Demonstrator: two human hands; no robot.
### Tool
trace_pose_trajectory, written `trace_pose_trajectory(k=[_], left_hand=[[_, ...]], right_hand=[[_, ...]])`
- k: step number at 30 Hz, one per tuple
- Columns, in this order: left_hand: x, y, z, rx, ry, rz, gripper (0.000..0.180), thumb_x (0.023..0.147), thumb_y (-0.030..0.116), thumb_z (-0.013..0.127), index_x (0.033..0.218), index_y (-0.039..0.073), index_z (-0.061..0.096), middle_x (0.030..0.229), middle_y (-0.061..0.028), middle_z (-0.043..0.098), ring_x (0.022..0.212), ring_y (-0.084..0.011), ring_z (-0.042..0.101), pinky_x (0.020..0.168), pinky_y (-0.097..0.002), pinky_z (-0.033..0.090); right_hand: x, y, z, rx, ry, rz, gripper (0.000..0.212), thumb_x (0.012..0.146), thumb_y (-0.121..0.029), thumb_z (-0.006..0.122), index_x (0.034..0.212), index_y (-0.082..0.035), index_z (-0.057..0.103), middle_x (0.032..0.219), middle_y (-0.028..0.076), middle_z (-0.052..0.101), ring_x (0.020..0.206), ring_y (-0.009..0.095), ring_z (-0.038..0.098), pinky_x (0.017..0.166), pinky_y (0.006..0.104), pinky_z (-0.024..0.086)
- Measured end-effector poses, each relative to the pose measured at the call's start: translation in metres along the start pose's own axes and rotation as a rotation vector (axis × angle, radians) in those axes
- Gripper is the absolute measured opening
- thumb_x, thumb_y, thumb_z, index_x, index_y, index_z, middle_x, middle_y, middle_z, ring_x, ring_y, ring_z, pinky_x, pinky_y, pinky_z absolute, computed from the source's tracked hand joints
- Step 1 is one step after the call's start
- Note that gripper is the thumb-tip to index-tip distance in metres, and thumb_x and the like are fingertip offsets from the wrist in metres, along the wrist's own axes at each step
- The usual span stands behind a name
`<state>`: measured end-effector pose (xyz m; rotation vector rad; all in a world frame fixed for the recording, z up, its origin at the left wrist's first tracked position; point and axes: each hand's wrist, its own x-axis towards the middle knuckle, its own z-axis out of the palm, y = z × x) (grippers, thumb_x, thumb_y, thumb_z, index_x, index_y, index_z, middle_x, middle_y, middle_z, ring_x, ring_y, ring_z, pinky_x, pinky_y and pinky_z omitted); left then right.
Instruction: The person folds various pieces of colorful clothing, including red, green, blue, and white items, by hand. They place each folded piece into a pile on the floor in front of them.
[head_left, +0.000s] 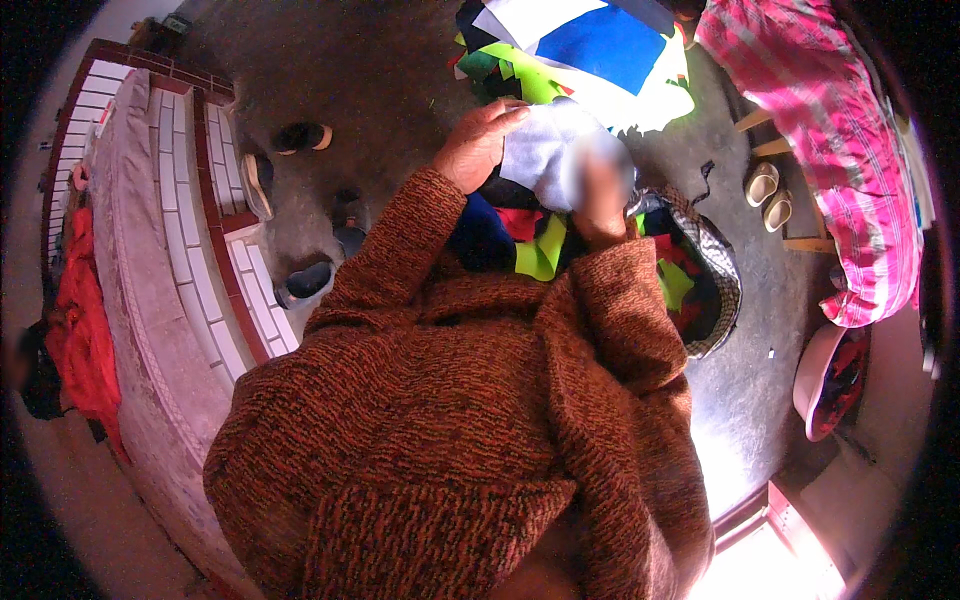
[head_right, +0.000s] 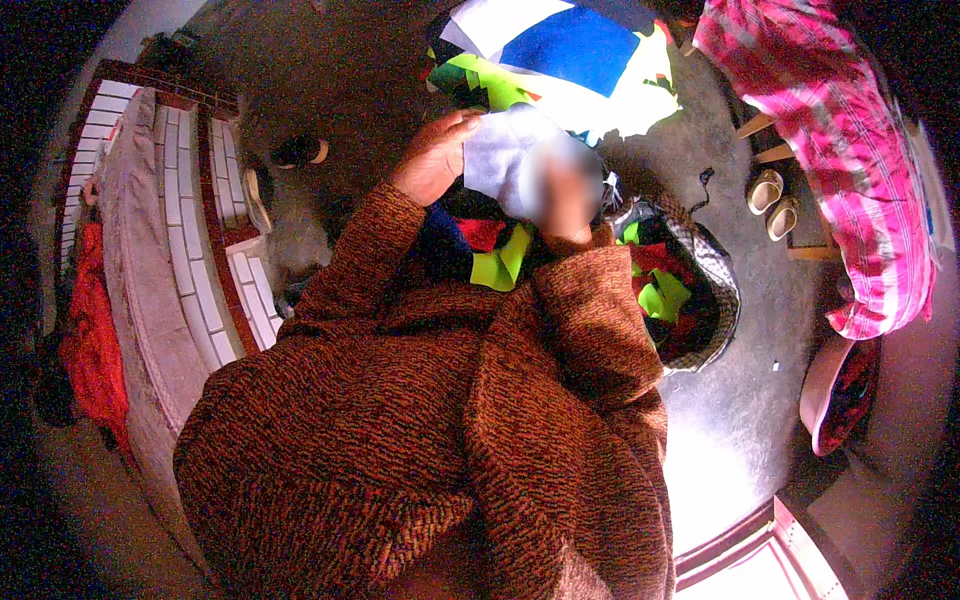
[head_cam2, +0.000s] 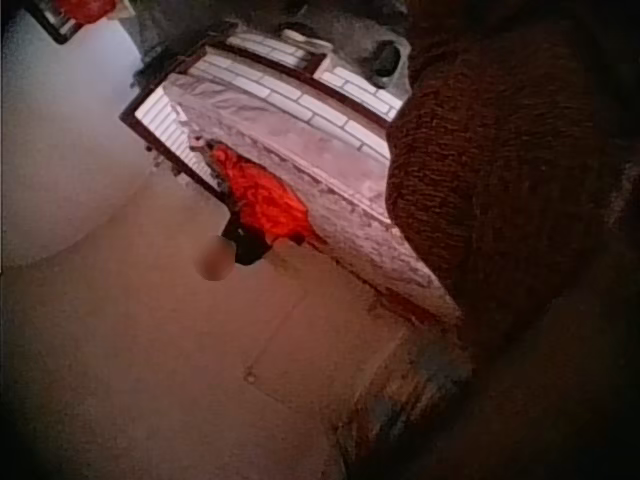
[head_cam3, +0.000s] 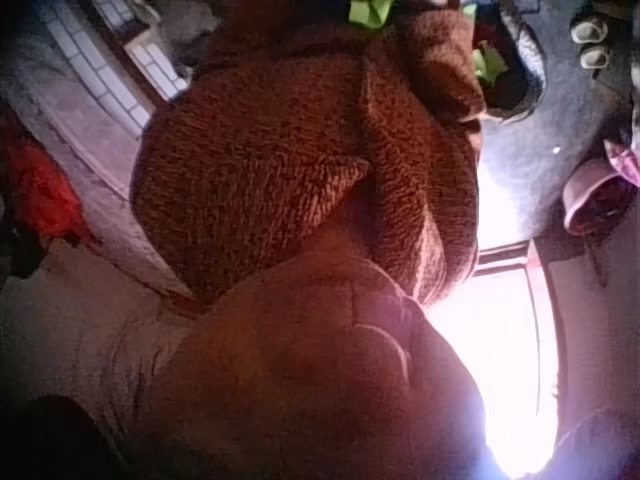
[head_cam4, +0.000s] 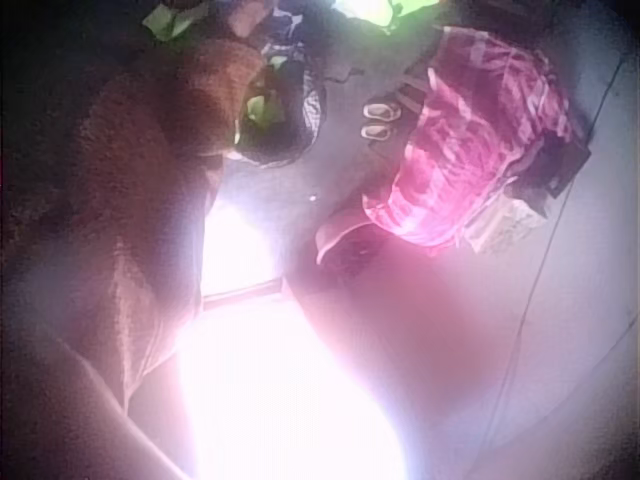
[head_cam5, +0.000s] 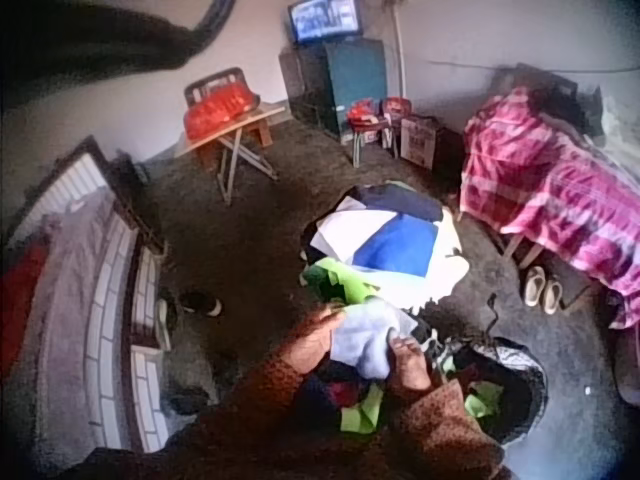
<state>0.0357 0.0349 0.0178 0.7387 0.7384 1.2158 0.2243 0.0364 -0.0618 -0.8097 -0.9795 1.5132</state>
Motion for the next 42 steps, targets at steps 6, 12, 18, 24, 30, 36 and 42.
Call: trace_pose_trajectory(k=[6, 12, 18, 24, 30, 36, 42], left_hand=[[-0.004, -0.004, -0.001, 0.228, -0.068, -0.019, 0.031, 0.08, 0.012, 0.06, 0.108, -0.001, 0.057, 0.099, -0.0048, 0.061, 0.09, -0.0126, 0.056, 0.083, -0.0275, 0.043], [-0.006, -0.002, 0.0, 0.227, -0.015, -0.072, 0.031, 0.081, 0.012, 0.06, 0.108, -0.002, 0.057, 0.098, -0.0046, 0.062, 0.089, -0.012, 0.057, 0.081, -0.0261, 0.044], [-0.005, -0.007, -0.004, 0.204, 0.078, -0.014, 0.026, 0.083, 0.017, 0.06, 0.103, 0.0, 0.059, 0.093, -0.0027, 0.062, 0.083, -0.0089, 0.056, 0.076, -0.0245, 0.045], [-0.009, -0.004, 0.006, 0.239, 0.097, 0.018, 0.022, 0.083, 0.017, 0.06, 0.099, 0.002, 0.06, 0.09, -0.0015, 0.061, 0.081, -0.0079, 0.055, 0.073, -0.0238, 0.045], [-0.009, -0.003, 0.006, 0.332, 0.129, 0.033, 0.024, 0.086, 0.023, 0.058, 0.098, 0.003, 0.06, 0.088, 0.0, 0.06, 0.077, -0.0065, 0.054, 0.069, -0.023, 0.045], [-0.006, -0.005, 0.003, 0.262, 0.071, 0.069, 0.026, 0.088, 0.025, 0.055, 0.1, 0.003, 0.059, 0.089, 0.0008, 0.06, 0.079, -0.0063, 0.054, 0.073, -0.0232, 0.044], [-0.009, -0.001, 0.007, 0.259, -0.045, 0.065, 0.027, 0.081, 0.009, 0.06, 0.107, 0.002, 0.056, 0.096, -0.0035, 0.062, 0.086, -0.0109, 0.058, 0.079, -0.0259, 0.046]], right_hand=[[0.001, 0.002, 0.003, -0.087, 0.067, 0.002, 0.018, 0.088, -0.02, 0.049, 0.097, -0.006, 0.055, 0.081, -0.004, 0.048, 0.071, 0.007, 0.044, 0.065, 0.0225, 0.039], [0.004, 0.004, -0.001, -0.014, 0.03, 0.032, 0.012, 0.086, -0.014, 0.049, 0.091, -0.005, 0.056, 0.082, -0.001, 0.05, 0.073, 0.01, 0.048, 0.066, 0.0261, 0.041], [0.004, -0.03, 0.023, -0.435, -0.083, -0.453, 0.021, 0.086, -0.023, 0.047, 0.085, -0.003, 0.054, 0.076, 0.003, 0.053, 0.067, 0.013, 0.051, 0.059, 0.028, 0.043], [0.0, -0.027, 0.018, -0.261, -0.022, -0.345, 0.025, 0.085, -0.027, 0.047, 0.078, -0.004, 0.054, 0.071, 0.002, 0.052, 0.062, 0.013, 0.048, 0.054, 0.028, 0.039], [0.007, -0.018, 0.007, -0.632, 0.043, -0.676, 0.015, 0.084, -0.012, 0.047, 0.077, -0.002, 0.057, 0.07, 0.007, 0.054, 0.06, 0.02, 0.051, 0.052, 0.0319, 0.04], [-0.005, -0.03, 0.017, -0.24, 0.012, -0.331, 0.016, 0.088, -0.013, 0.047, 0.09, -0.001, 0.057, 0.085, 0.006, 0.057, 0.074, 0.016, 0.054, 0.065, 0.0309, 0.044], [-0.015, -0.048, 0.038, 0.406, -0.063, 0.053, 0.037, 0.082, -0.012, 0.059, 0.116, 0.0, 0.049, 0.114, 0.011, 0.055, 0.104, 0.022, 0.053, 0.093, 0.0365, 0.04]])
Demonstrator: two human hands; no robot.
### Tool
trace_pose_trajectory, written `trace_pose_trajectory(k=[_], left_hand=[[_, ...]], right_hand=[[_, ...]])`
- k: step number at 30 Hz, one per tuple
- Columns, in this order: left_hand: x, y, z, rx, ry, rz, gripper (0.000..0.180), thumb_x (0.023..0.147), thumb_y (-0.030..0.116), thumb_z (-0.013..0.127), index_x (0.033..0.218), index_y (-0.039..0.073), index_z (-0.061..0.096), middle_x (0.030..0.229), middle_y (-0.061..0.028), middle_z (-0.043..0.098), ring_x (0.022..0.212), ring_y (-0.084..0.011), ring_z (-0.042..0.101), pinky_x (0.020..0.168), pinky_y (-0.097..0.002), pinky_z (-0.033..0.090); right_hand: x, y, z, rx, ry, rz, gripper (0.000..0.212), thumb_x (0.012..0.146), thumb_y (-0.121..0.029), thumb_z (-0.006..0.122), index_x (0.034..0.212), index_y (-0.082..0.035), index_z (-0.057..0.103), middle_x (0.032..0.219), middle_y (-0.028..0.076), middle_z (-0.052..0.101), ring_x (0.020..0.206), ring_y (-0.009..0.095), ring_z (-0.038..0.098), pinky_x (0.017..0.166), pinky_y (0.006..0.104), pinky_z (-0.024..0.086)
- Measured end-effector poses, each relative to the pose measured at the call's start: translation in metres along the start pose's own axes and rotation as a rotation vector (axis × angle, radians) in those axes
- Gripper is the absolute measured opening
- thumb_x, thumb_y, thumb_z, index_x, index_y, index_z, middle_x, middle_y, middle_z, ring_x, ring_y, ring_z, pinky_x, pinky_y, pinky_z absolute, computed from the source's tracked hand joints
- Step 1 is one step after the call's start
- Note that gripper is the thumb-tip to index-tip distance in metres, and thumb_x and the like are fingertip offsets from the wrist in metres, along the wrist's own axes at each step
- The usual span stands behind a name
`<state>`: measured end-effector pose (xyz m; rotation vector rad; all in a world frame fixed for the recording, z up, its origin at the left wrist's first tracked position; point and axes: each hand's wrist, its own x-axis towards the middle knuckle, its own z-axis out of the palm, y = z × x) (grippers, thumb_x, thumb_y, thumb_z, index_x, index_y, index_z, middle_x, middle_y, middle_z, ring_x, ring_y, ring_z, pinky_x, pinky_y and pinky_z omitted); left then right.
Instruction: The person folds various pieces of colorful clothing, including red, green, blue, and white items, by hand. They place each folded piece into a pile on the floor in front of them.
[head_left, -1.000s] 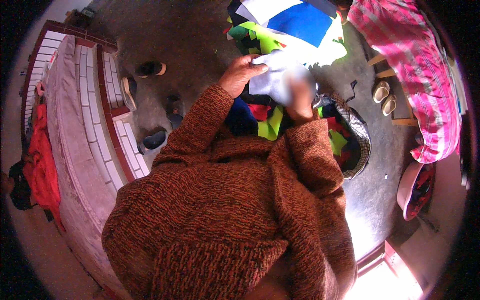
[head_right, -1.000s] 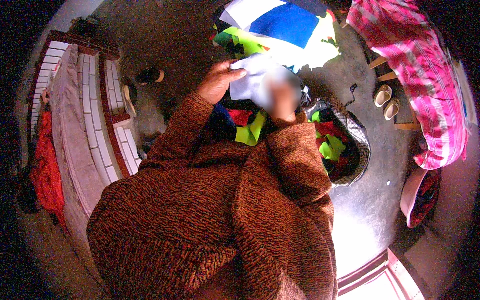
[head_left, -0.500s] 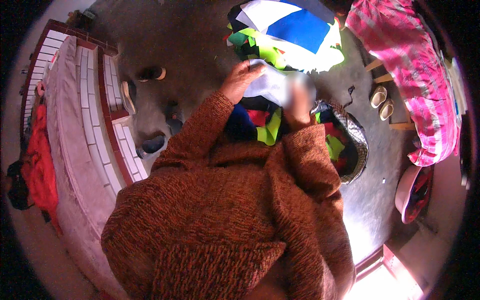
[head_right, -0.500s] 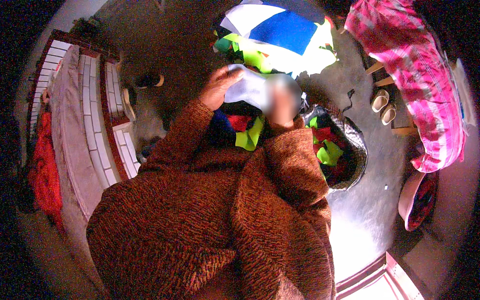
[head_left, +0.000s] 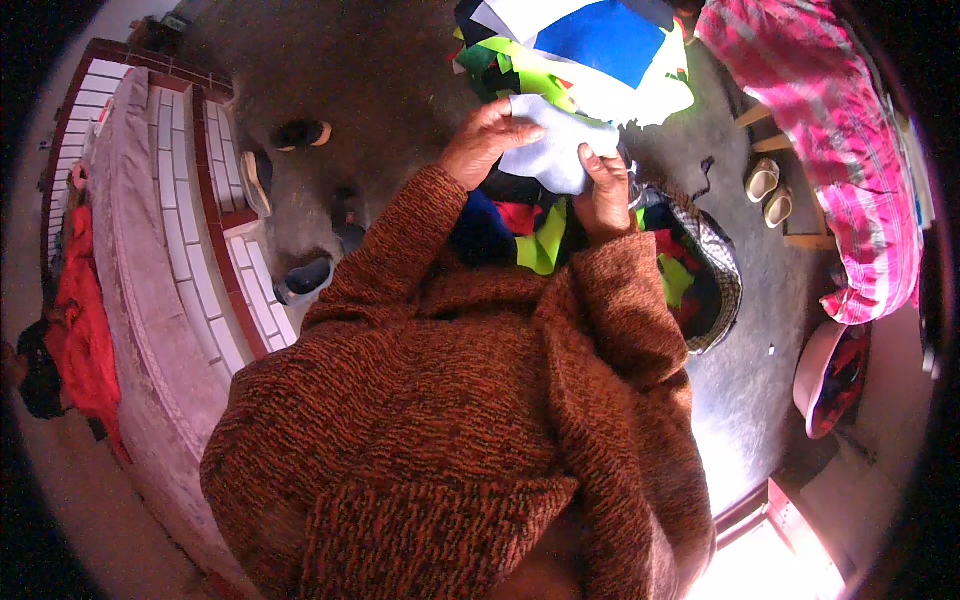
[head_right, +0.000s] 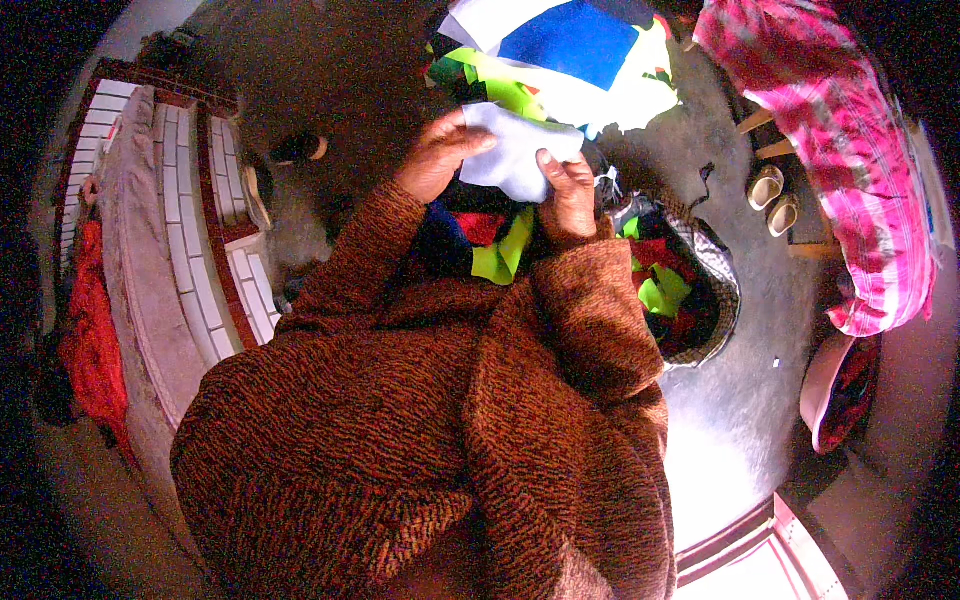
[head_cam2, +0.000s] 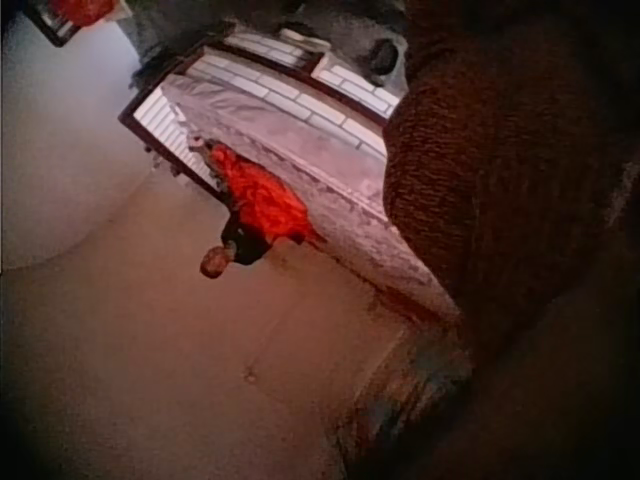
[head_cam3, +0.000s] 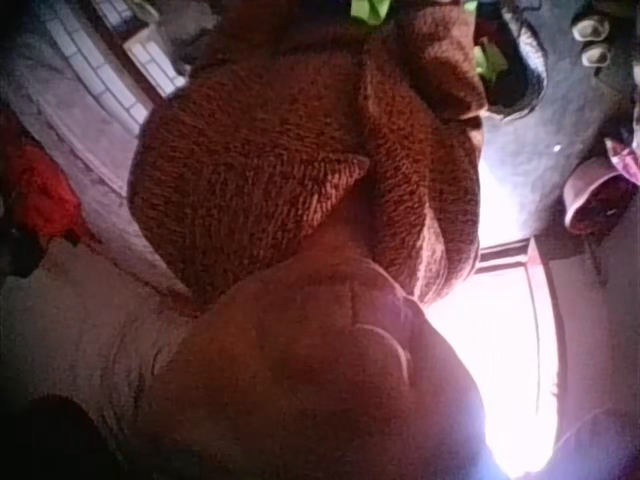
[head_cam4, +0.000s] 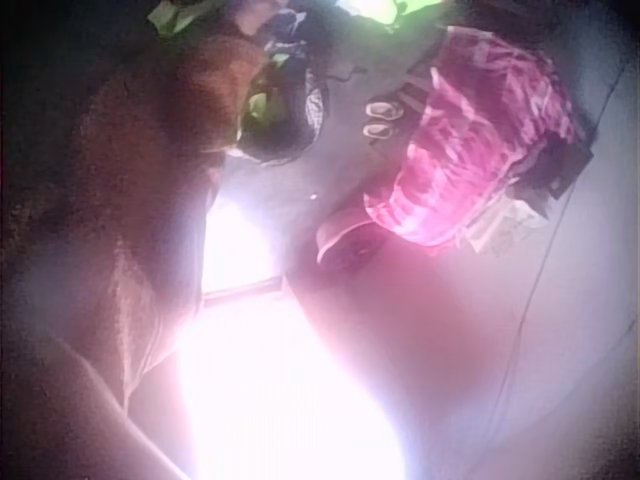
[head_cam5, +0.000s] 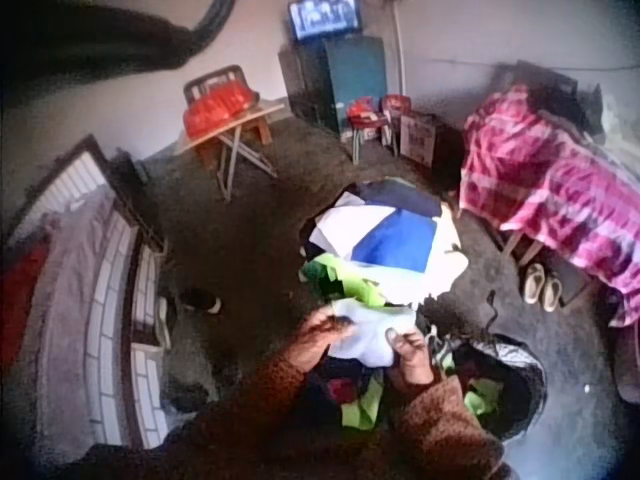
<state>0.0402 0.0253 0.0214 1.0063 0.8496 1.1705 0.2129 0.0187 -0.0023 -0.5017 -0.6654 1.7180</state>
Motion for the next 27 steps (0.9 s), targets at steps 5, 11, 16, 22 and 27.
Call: trace_pose_trajectory(k=[5, 11, 16, 22, 27], left_hand=[[-0.004, 0.011, 0.006, 0.029, -0.013, -0.023, 0.031, 0.078, 0.002, 0.06, 0.109, 0.001, 0.055, 0.099, -0.0047, 0.061, 0.089, -0.0125, 0.058, 0.081, -0.027, 0.047], [-0.003, 0.008, 0.002, 0.094, -0.019, 0.002, 0.035, 0.08, 0.008, 0.057, 0.114, -0.001, 0.053, 0.103, -0.0056, 0.061, 0.093, -0.0148, 0.058, 0.085, -0.0293, 0.045], [-0.004, 0.013, 0.004, 0.091, -0.031, 0.011, 0.035, 0.08, 0.008, 0.056, 0.113, -0.001, 0.053, 0.103, -0.0059, 0.061, 0.093, -0.0151, 0.058, 0.085, -0.0292, 0.045], [-0.004, 0.013, 0.004, 0.079, -0.02, 0.005, 0.031, 0.081, 0.006, 0.056, 0.112, -0.002, 0.054, 0.102, -0.0058, 0.061, 0.092, -0.0141, 0.058, 0.085, -0.0285, 0.045], [-0.005, 0.012, 0.002, 0.098, -0.008, 0.039, 0.03, 0.084, 0.008, 0.055, 0.112, -0.003, 0.054, 0.104, -0.0075, 0.061, 0.094, -0.0159, 0.058, 0.087, -0.0302, 0.044]], right_hand=[[0.001, 0.002, -0.008, -0.011, -0.01, -0.004, 0.039, 0.079, -0.006, 0.061, 0.116, -0.001, 0.049, 0.114, 0.01, 0.056, 0.106, 0.022, 0.052, 0.094, 0.0378, 0.039], [0.001, 0.004, -0.01, -0.01, 0.015, 0.015, 0.039, 0.079, -0.007, 0.063, 0.115, -0.001, 0.05, 0.112, 0.009, 0.057, 0.104, 0.022, 0.054, 0.093, 0.0382, 0.04], [0.002, 0.007, -0.017, 0.025, 0.02, 0.027, 0.038, 0.079, -0.009, 0.063, 0.115, -0.002, 0.051, 0.112, 0.009, 0.057, 0.102, 0.022, 0.054, 0.093, 0.0377, 0.041], [0.0, 0.002, -0.011, 0.054, 0.001, 0.042, 0.039, 0.084, -0.017, 0.059, 0.117, 0.0, 0.049, 0.114, 0.011, 0.056, 0.105, 0.022, 0.054, 0.093, 0.037, 0.04], [0.0, 0.0, -0.008, 0.08, 0.008, 0.057, 0.043, 0.087, -0.024, 0.054, 0.121, 0.001, 0.045, 0.119, 0.012, 0.053, 0.109, 0.024, 0.051, 0.096, 0.0384, 0.037]])
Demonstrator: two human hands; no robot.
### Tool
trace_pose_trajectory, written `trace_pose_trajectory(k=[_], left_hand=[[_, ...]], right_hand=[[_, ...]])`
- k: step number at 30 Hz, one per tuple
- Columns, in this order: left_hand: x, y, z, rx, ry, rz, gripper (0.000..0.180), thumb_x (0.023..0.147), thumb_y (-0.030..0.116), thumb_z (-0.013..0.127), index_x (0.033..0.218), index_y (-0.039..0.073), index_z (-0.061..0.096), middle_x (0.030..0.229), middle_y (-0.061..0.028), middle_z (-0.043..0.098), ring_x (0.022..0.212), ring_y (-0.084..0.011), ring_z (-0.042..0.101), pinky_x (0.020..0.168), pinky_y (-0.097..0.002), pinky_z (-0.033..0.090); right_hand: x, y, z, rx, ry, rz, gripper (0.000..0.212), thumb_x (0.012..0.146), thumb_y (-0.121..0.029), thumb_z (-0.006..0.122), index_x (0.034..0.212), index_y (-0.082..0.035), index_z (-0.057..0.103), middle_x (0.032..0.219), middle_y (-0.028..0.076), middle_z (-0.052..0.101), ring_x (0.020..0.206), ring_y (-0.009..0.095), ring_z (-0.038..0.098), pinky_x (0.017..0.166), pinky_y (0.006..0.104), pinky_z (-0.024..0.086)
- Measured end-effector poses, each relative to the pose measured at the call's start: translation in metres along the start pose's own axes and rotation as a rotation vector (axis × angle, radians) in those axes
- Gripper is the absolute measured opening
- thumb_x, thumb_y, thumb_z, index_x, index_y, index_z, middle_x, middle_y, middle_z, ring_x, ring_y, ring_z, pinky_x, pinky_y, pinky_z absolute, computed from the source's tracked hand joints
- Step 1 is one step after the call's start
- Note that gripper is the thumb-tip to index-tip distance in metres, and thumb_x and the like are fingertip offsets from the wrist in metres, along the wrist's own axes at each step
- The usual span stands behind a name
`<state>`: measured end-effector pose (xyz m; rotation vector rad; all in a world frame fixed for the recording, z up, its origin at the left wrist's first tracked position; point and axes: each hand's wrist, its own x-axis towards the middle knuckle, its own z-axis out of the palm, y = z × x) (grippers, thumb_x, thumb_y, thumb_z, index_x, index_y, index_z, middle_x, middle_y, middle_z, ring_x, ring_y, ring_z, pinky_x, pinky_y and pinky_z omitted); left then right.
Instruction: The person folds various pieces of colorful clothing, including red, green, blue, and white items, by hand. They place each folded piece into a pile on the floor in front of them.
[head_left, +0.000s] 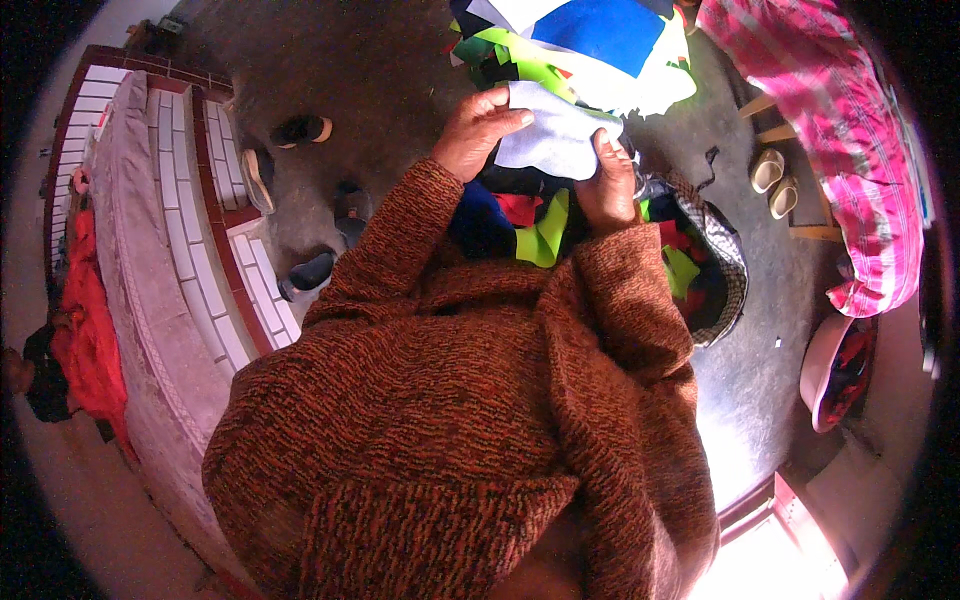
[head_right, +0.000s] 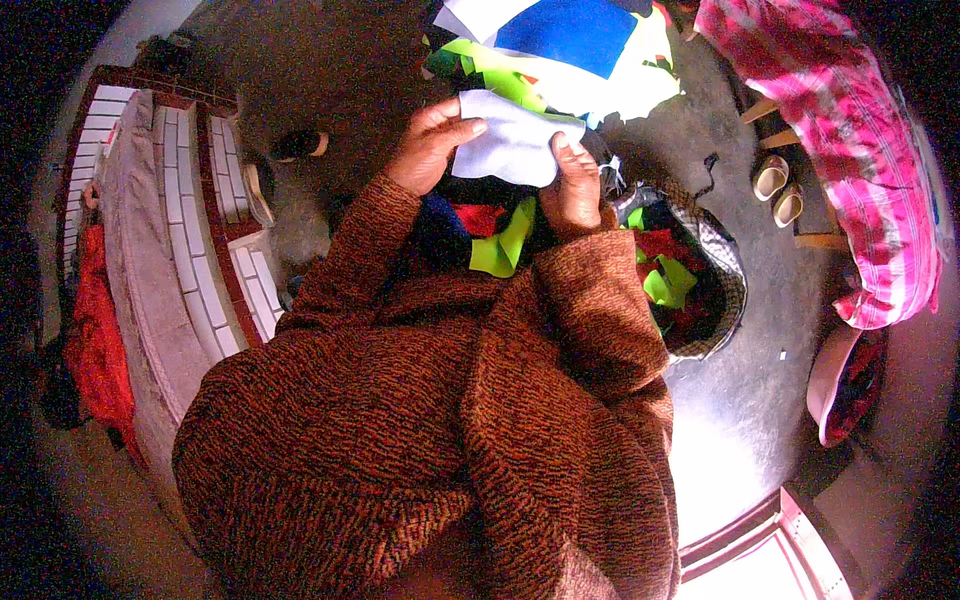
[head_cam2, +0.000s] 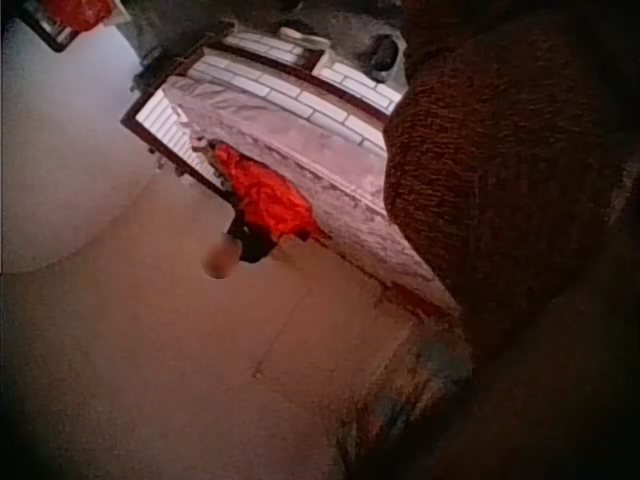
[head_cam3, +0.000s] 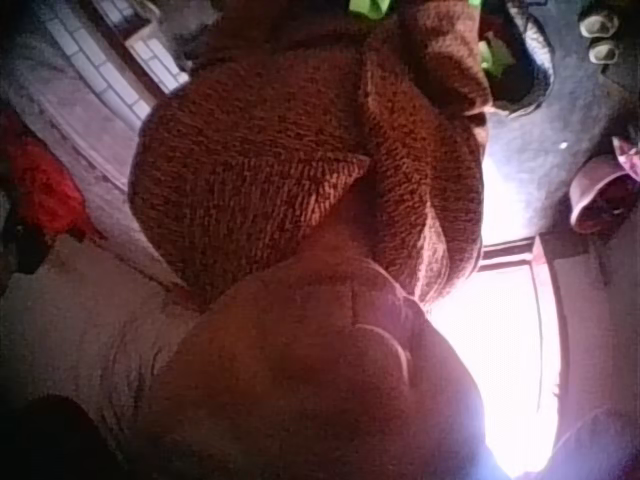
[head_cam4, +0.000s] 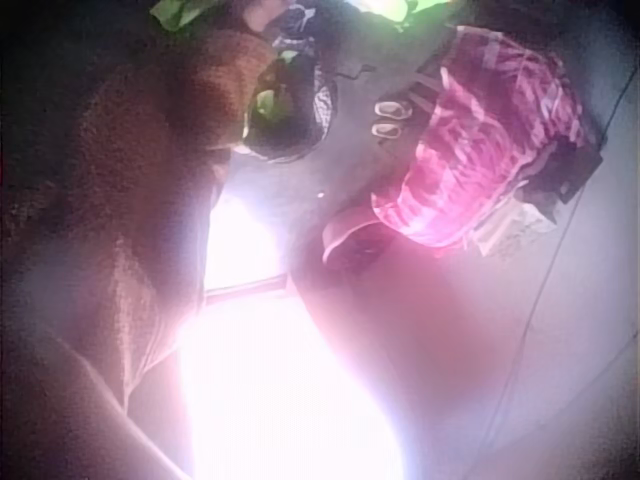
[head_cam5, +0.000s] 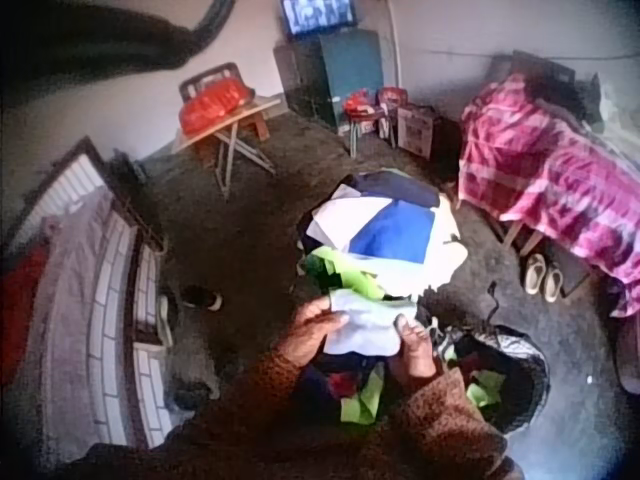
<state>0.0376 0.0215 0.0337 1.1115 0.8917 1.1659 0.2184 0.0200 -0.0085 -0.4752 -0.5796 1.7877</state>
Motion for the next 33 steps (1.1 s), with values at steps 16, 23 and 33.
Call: trace_pose_trajectory(k=[16, 23, 33], left_hand=[[0.002, 0.008, -0.007, 0.547, 0.067, 0.06, 0.018, 0.08, -0.005, 0.054, 0.095, 0.002, 0.062, 0.097, -0.0068, 0.063, 0.09, -0.0131, 0.058, 0.082, -0.0288, 0.048], [0.004, 0.005, -0.007, 0.36, 0.054, 0.372, 0.016, 0.079, -0.009, 0.047, 0.076, 0.004, 0.055, 0.11, -0.0157, 0.059, 0.102, -0.0217, 0.056, 0.088, -0.0337, 0.045], [0.007, 0.001, -0.005, -0.074, -0.128, 0.335, 0.018, 0.083, 0.002, 0.049, 0.067, 0.009, 0.046, 0.122, -0.0235, 0.05, 0.113, -0.0321, 0.049, 0.095, -0.0425, 0.039]], right_hand=[[0.014, 0.014, -0.031, 0.049, -0.382, -0.256, 0.011, 0.083, -0.01, 0.054, 0.09, -0.006, 0.06, 0.112, 0.012, 0.056, 0.106, 0.024, 0.052, 0.092, 0.0361, 0.04], [0.007, 0.009, -0.019, -0.16, -0.223, -0.238, 0.01, 0.082, -0.003, 0.052, 0.072, -0.006, 0.053, 0.112, 0.013, 0.055, 0.1, 0.023, 0.052, 0.087, 0.0368, 0.043], [0.001, 0.001, -0.006, -0.146, -0.098, -0.077, 0.015, 0.079, -0.007, 0.06, 0.094, -0.006, 0.062, 0.106, 0.007, 0.059, 0.096, 0.019, 0.056, 0.085, 0.0335, 0.045]])
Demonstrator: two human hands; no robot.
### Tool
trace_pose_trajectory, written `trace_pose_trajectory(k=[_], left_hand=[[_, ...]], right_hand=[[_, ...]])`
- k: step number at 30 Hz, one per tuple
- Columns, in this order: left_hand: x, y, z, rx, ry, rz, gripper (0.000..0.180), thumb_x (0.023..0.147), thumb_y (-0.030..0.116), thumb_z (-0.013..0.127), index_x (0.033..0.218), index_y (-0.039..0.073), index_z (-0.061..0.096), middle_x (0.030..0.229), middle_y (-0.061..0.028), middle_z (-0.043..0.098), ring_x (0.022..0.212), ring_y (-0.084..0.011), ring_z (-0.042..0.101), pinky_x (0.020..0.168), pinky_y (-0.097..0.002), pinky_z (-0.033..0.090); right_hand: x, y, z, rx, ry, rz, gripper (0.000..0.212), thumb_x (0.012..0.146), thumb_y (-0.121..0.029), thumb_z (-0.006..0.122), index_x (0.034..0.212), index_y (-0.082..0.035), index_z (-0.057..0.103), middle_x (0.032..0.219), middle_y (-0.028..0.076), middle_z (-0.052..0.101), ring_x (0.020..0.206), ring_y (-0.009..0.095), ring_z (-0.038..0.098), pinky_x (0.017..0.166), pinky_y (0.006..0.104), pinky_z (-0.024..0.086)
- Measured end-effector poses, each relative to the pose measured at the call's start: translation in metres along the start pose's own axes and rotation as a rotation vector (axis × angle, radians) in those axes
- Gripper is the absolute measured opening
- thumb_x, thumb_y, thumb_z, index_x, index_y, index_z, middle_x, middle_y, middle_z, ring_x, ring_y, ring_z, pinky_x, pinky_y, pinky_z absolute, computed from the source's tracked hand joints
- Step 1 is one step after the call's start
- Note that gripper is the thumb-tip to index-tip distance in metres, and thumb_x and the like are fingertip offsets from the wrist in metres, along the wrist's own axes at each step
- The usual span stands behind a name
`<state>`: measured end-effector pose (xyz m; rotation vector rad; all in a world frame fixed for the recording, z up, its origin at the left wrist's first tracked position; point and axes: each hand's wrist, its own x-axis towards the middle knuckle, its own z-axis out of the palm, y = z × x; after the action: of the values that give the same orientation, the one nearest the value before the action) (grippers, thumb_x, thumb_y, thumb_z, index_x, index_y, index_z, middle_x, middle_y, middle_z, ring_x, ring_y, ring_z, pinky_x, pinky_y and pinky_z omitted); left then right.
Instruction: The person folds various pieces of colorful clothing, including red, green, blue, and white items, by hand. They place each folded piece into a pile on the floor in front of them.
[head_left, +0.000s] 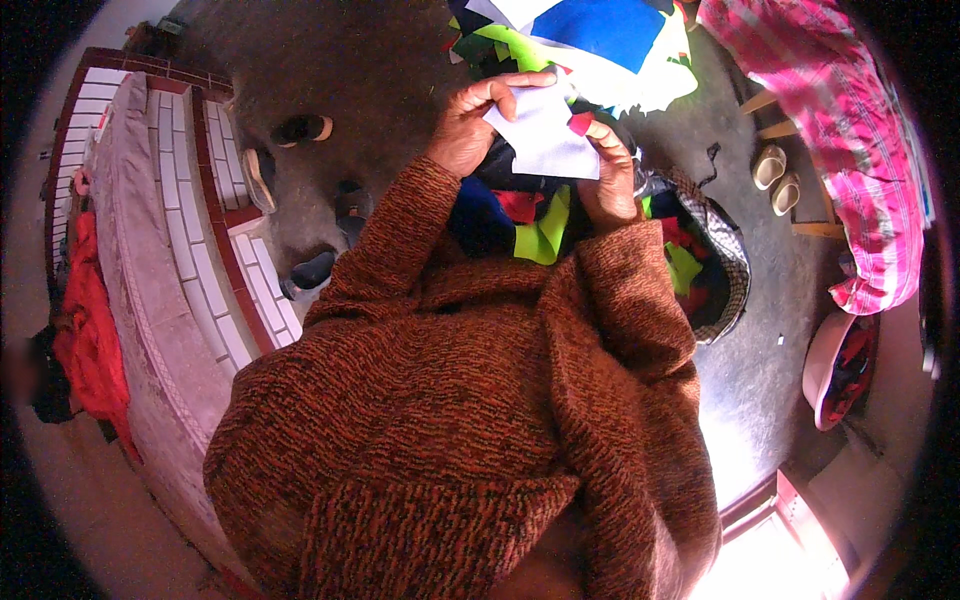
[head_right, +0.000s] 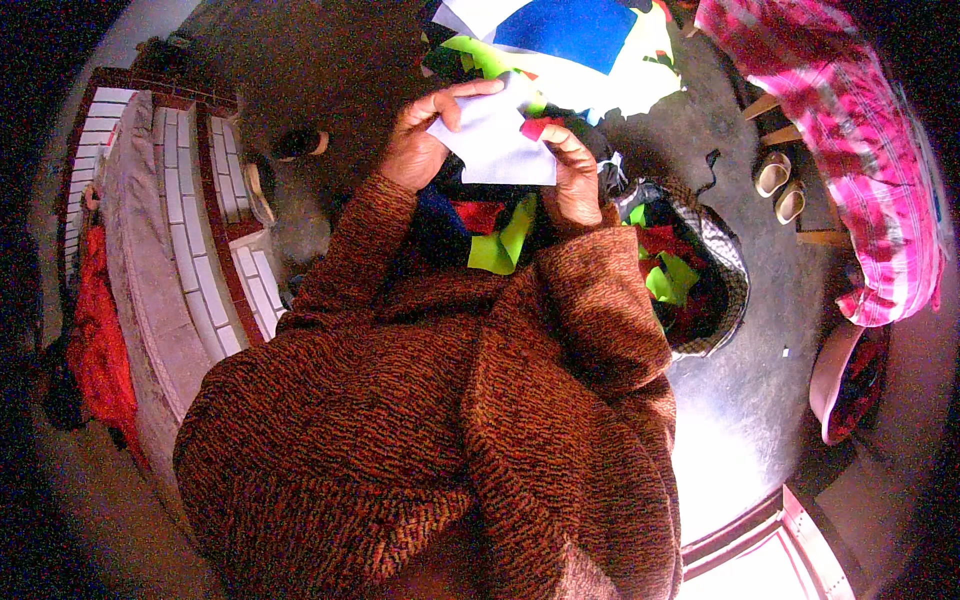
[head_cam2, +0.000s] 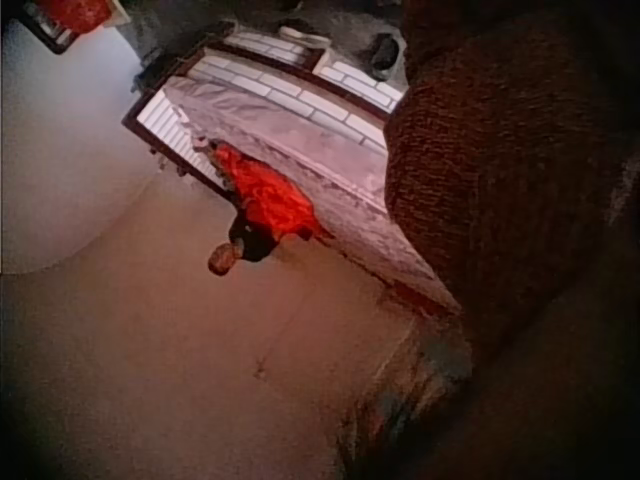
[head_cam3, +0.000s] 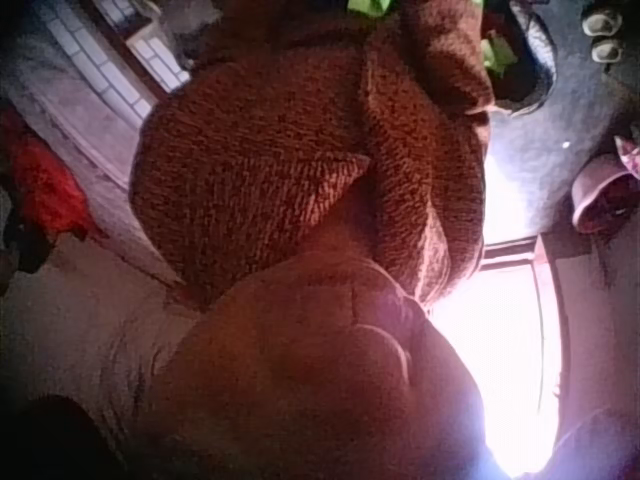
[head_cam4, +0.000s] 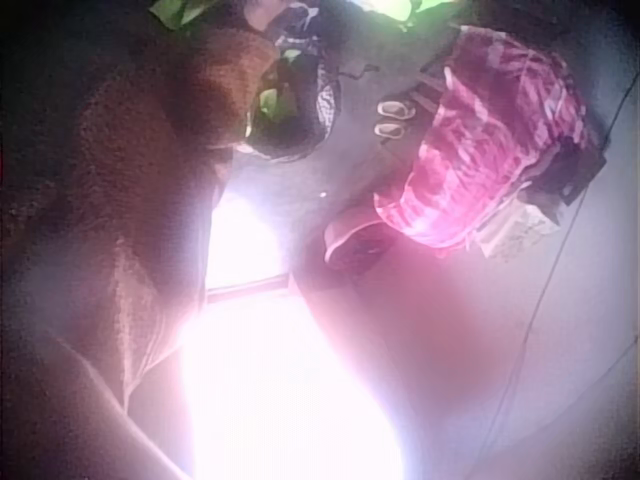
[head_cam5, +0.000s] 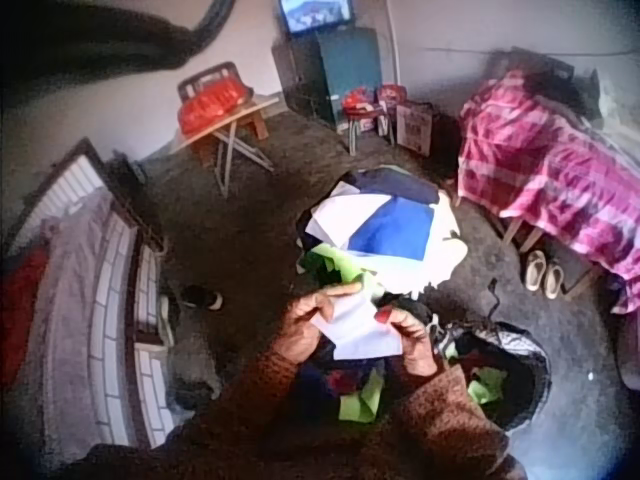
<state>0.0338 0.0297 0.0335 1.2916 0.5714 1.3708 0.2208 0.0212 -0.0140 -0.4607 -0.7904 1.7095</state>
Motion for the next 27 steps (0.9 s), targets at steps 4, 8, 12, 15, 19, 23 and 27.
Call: trace_pose_trajectory(k=[4, 8, 12, 15, 19, 23, 27], left_hand=[[0.001, 0.005, 0.006, -0.138, -0.011, -0.009, 0.018, 0.083, 0.008, 0.051, 0.066, 0.009, 0.046, 0.123, -0.025, 0.048, 0.114, -0.0339, 0.048, 0.096, -0.0441, 0.038], [0.0, 0.007, 0.006, -0.212, -0.017, -0.035, 0.021, 0.085, 0.014, 0.049, 0.064, 0.011, 0.047, 0.125, -0.0259, 0.046, 0.114, -0.0349, 0.048, 0.095, -0.0453, 0.039], [0.001, 0.007, 0.003, -0.365, -0.011, -0.084, 0.022, 0.085, 0.018, 0.048, 0.064, 0.012, 0.047, 0.126, -0.0242, 0.046, 0.113, -0.0363, 0.048, 0.093, -0.0467, 0.041], [0.0, 0.004, -0.002, -0.537, -0.025, -0.151, 0.021, 0.084, 0.02, 0.049, 0.064, 0.013, 0.048, 0.126, -0.0211, 0.047, 0.112, -0.0373, 0.048, 0.091, -0.0467, 0.043], [-0.002, 0.0, 0.003, -0.711, -0.058, -0.188, 0.02, 0.085, 0.018, 0.044, 0.067, 0.011, 0.05, 0.121, -0.0232, 0.05, 0.114, -0.0346, 0.046, 0.094, -0.0437, 0.04], [-0.003, -0.003, 0.01, -0.74, -0.064, -0.247, 0.017, 0.086, 0.02, 0.043, 0.082, 0.009, 0.055, 0.121, -0.0226, 0.05, 0.116, -0.0341, 0.045, 0.097, -0.043, 0.038], [-0.001, 0.007, 0.013, -0.705, -0.032, -0.322, 0.027, 0.087, 0.026, 0.043, 0.101, 0.007, 0.056, 0.119, -0.0204, 0.052, 0.115, -0.032, 0.046, 0.098, -0.0419, 0.036]], right_hand=[[-0.002, -0.001, 0.0, 0.04, -0.024, -0.012, 0.027, 0.077, -0.015, 0.065, 0.103, -0.005, 0.062, 0.106, 0.006, 0.06, 0.097, 0.019, 0.056, 0.088, 0.0351, 0.043], [-0.003, -0.003, 0.001, 0.023, -0.025, 0.033, 0.035, 0.078, -0.025, 0.064, 0.104, -0.002, 0.06, 0.107, 0.007, 0.06, 0.097, 0.02, 0.056, 0.09, 0.0351, 0.042], [0.001, -0.003, -0.001, 0.153, -0.048, 0.075, 0.039, 0.084, -0.034, 0.054, 0.105, -0.001, 0.057, 0.106, 0.01, 0.059, 0.1, 0.021, 0.054, 0.087, 0.0346, 0.042], [0.001, -0.008, 0.002, 0.325, -0.119, 0.168, 0.053, 0.086, -0.045, 0.047, 0.118, -0.003, 0.045, 0.117, 0.011, 0.053, 0.104, 0.023, 0.051, 0.091, 0.0355, 0.038], [-0.002, -0.016, 0.037, 0.072, -0.048, 0.164, 0.078, 0.077, -0.053, 0.059, 0.13, -0.004, 0.032, 0.127, 0.012, 0.044, 0.114, 0.025, 0.045, 0.098, 0.04, 0.034], [-0.002, -0.007, 0.022, 0.106, -0.122, 0.142, 0.067, 0.073, -0.031, 0.071, 0.126, -0.004, 0.041, 0.125, 0.01, 0.047, 0.117, 0.025, 0.043, 0.099, 0.0424, 0.032], [-0.004, 0.0, 0.008, 0.118, 0.026, 0.081, 0.049, 0.075, -0.016, 0.07, 0.118, -0.003, 0.05, 0.115, 0.009, 0.056, 0.11, 0.024, 0.05, 0.097, 0.0407, 0.036]])
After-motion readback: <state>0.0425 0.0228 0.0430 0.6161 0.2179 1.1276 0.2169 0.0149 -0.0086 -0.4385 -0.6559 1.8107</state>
